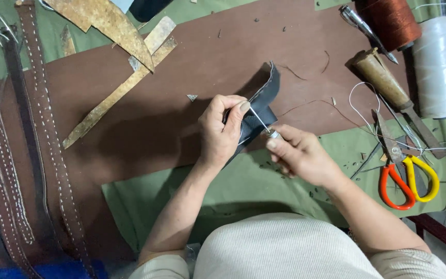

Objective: Hand-sewing a black leather strap by piercing holes with an awl and pulling thread through.

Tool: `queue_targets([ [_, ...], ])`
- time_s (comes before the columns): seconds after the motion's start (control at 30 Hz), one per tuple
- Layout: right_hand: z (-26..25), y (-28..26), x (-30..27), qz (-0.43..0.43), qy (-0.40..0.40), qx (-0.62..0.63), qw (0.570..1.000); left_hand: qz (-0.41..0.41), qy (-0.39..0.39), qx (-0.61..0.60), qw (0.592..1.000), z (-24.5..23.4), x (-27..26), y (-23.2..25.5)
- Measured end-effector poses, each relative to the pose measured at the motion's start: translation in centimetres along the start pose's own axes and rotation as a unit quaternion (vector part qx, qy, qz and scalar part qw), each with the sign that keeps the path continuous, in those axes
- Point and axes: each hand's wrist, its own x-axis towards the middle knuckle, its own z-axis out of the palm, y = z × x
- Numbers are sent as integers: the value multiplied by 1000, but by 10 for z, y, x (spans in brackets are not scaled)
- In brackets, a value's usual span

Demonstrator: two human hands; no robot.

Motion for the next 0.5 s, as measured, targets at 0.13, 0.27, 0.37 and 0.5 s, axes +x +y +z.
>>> queue_targets([
  [0.13,-11,-24,0,152,-101,367,912,14,-62,-45,997,-11,3,-3],
  [0.27,-26,-20,2,155,-139,409,889,89,-92,-20,992,-12,6,8],
  [0.37,-25,-21,2,107,-134,385,907,119,-106,27,987,-12,7,7],
  [0.5,-17,-18,0,-60,-27,39,997,160,-71,106,979,-7,6,9],
])
